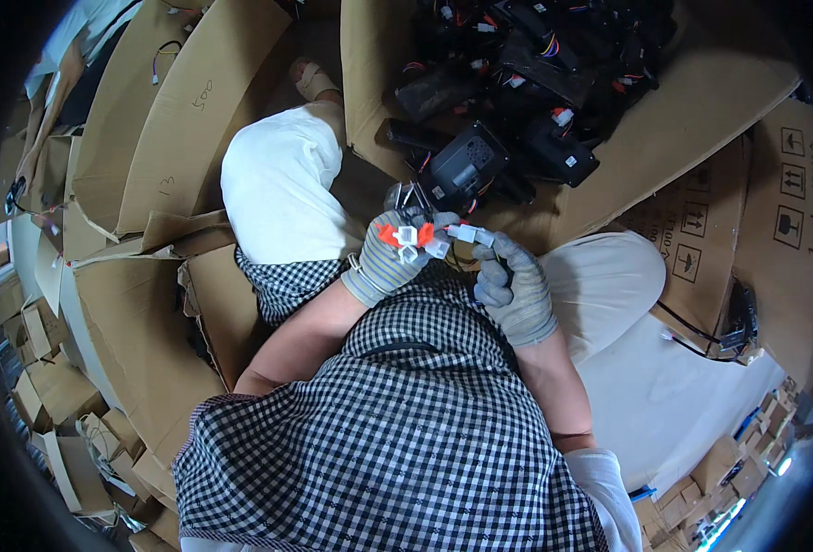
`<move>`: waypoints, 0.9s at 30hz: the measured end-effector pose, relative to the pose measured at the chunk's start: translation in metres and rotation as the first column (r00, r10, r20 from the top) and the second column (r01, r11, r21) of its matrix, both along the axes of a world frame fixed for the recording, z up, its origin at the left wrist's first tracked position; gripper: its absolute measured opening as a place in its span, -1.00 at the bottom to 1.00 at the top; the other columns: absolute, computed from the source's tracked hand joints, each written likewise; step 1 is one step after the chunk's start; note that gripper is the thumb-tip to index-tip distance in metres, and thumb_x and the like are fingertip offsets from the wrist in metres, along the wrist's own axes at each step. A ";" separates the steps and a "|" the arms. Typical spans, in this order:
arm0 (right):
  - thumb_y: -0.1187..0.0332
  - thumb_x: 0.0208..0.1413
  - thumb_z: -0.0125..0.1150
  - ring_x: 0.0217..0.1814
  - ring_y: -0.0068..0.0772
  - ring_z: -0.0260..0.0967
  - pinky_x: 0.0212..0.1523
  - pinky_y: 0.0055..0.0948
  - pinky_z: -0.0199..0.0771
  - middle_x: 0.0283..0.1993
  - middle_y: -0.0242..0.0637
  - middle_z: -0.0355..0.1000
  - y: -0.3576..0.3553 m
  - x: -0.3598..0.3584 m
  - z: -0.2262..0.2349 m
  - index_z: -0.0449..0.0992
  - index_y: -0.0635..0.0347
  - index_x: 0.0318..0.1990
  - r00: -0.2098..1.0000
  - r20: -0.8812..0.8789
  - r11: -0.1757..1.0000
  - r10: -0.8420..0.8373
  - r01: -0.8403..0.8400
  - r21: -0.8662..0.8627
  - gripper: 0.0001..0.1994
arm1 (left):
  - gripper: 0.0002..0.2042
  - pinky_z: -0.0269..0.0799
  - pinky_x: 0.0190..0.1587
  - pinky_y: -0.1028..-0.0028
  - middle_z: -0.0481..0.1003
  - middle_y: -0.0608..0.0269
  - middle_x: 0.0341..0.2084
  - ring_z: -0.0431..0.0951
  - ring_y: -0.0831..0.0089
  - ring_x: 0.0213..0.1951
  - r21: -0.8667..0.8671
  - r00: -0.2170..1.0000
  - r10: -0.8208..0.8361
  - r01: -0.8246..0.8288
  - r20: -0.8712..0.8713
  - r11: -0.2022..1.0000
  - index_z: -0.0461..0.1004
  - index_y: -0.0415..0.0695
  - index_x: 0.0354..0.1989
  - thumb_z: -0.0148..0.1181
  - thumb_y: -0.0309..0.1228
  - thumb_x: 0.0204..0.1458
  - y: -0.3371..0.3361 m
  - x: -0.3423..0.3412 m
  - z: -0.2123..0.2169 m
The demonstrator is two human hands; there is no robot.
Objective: The person tests electronic display units by plugging their wire connectors into a test harness by hand, disconnecting them, and placing the units into a cardboard box.
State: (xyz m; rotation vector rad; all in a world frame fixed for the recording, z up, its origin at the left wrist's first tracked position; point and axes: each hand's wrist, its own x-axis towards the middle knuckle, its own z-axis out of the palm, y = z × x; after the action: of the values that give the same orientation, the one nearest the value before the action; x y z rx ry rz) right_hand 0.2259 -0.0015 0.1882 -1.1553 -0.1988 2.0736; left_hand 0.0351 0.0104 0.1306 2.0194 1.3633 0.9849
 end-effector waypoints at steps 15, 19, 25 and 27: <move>0.21 0.11 0.05 -0.88 -0.75 -0.11 -0.84 -0.71 -0.09 -0.80 -0.56 0.10 -0.005 0.019 -0.032 0.45 0.31 -0.44 0.961 -0.275 0.991 -0.019 -0.018 -0.133 -0.71 | -0.76 0.27 -0.56 0.35 0.50 0.24 -0.57 0.43 0.22 -0.61 0.172 0.999 -0.003 0.012 -0.053 0.985 0.59 -0.02 -0.40 0.27 -0.15 -0.17 0.008 0.001 0.015; 0.24 0.12 0.04 -0.88 -0.75 -0.12 -0.84 -0.73 -0.09 -0.81 -0.56 0.09 -0.010 0.014 -0.031 0.45 0.30 -0.44 0.963 -0.267 0.995 0.030 -0.053 -0.081 -0.72 | -0.75 0.31 -0.51 0.32 0.49 0.24 -0.55 0.46 0.21 -0.54 0.098 0.984 -0.006 0.023 -0.177 0.995 0.56 -0.04 -0.38 0.21 -0.15 -0.13 0.005 -0.001 0.008; 0.25 0.12 0.01 -0.79 -0.79 -0.05 -0.80 -0.77 -0.10 -0.70 -0.47 0.23 -0.007 0.011 -0.027 0.49 0.35 -0.35 0.992 -0.044 0.993 0.116 -0.116 0.009 -0.72 | -0.81 0.17 -0.64 0.33 0.28 0.23 -0.66 0.31 0.30 -0.62 -0.008 0.929 -0.362 0.363 -0.070 0.932 0.47 0.00 -0.24 0.08 -0.32 -0.04 -0.004 -0.002 -0.027; 0.25 0.12 0.02 -0.74 -0.82 -0.02 -0.76 -0.78 -0.11 -0.58 -0.43 0.33 -0.004 0.015 -0.023 0.51 0.33 -0.28 0.949 0.185 0.954 0.254 -0.277 0.111 -0.72 | -0.81 0.11 -0.64 0.32 0.22 0.21 -0.68 0.25 0.29 -0.65 -0.110 0.891 -0.440 0.429 -0.114 0.897 0.47 0.02 -0.21 0.01 -0.30 0.02 -0.005 -0.003 -0.021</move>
State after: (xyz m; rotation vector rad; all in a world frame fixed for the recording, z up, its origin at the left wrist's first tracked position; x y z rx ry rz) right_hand 0.2406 -0.0056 0.1648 -1.2770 -0.5986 2.1524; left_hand 0.0321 0.0052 0.1097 2.2256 0.9275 0.5874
